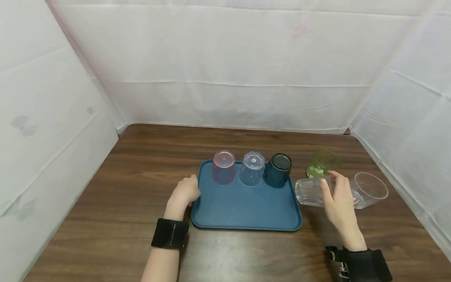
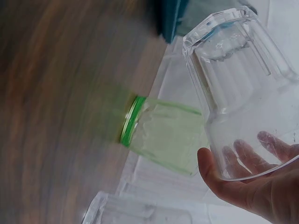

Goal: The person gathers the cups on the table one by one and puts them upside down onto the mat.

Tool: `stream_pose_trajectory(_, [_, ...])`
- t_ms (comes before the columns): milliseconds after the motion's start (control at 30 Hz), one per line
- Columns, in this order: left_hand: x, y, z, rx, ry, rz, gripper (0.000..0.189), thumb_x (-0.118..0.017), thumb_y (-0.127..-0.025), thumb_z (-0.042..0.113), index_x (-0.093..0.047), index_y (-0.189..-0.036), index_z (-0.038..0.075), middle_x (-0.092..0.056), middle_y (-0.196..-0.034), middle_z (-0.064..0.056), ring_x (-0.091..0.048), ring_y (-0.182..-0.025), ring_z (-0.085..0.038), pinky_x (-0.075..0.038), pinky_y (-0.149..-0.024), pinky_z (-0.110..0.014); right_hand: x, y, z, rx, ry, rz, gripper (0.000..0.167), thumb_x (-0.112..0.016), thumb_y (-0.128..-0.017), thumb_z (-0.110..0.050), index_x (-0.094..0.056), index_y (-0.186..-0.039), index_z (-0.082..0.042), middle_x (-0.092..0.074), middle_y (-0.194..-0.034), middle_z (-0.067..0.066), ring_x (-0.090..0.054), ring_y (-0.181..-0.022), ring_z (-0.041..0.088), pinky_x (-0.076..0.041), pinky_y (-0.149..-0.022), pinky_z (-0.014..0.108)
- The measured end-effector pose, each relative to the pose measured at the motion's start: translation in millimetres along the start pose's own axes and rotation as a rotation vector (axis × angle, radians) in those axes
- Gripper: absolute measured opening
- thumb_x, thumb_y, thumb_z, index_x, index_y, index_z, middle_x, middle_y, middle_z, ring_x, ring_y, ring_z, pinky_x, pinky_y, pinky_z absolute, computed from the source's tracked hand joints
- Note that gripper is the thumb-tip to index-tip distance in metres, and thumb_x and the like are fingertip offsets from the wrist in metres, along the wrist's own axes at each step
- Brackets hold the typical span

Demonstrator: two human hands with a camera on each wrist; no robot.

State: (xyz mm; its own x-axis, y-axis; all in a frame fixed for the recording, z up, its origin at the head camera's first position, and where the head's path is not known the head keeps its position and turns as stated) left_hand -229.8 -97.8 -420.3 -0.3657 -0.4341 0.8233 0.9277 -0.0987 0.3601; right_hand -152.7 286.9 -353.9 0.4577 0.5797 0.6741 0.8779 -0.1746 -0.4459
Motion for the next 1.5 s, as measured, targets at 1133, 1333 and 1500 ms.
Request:
stream_pose_trajectory(1133, [-0.2,1.0,-6.1,0.007,0.025,0.019,0.050,-0.045,-0.088,0.004,-0.031,-0.132,-0.013,-0.056,-0.093,-0.029,-0.055,-0.045,-0.020,-0.043,-0.040,-0.025,-21,-6.1,-25,0.012,-0.126,-0.018,0.040,-0.037,-0.098,-0.022,-0.040,-0.126,0.005,-0.044,-0.120,0.027,-0.044,-0.106,0.039,-0.033,-0.082,0.050])
stream_pose_trajectory(1333, [1.5,2.3,-8.3,0.031,0.033,0.020,0.050,-0.049,-0.087,0.008,-0.034,-0.131,-0.011,-0.057,-0.091,-0.025,-0.056,-0.045,-0.020,-0.043,-0.041,-0.026,-25,-7.3,-28,0.020,-0.160,-0.020,0.040,-0.034,-0.098,-0.022,-0.040,-0.126,0.006,-0.043,-0.121,0.027,-0.044,-0.104,0.037,-0.033,-0.081,0.050])
stream_pose_trajectory(1500, [3.4,3.6,-4.5,0.022,0.037,0.024,0.052,-0.052,-0.086,0.010,-0.035,-0.131,-0.011,-0.057,-0.096,-0.026,-0.058,-0.046,-0.020,-0.045,-0.042,-0.026,-26,-5.5,-29,-0.016,-0.188,-0.015,0.040,-0.031,-0.099,-0.022,-0.039,-0.126,0.006,-0.044,-0.120,0.027,-0.044,-0.106,0.037,-0.033,-0.081,0.050])
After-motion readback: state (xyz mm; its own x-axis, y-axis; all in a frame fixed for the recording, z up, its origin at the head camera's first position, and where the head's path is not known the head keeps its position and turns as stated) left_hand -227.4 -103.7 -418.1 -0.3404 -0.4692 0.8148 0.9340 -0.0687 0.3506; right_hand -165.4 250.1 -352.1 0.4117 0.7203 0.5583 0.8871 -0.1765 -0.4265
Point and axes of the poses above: each hand's wrist, its own y-axis away from the middle knuckle, its own x-axis out of the back of the hand, z = x × y, the point moved 8 cm from there along -y, towards the middle knuckle
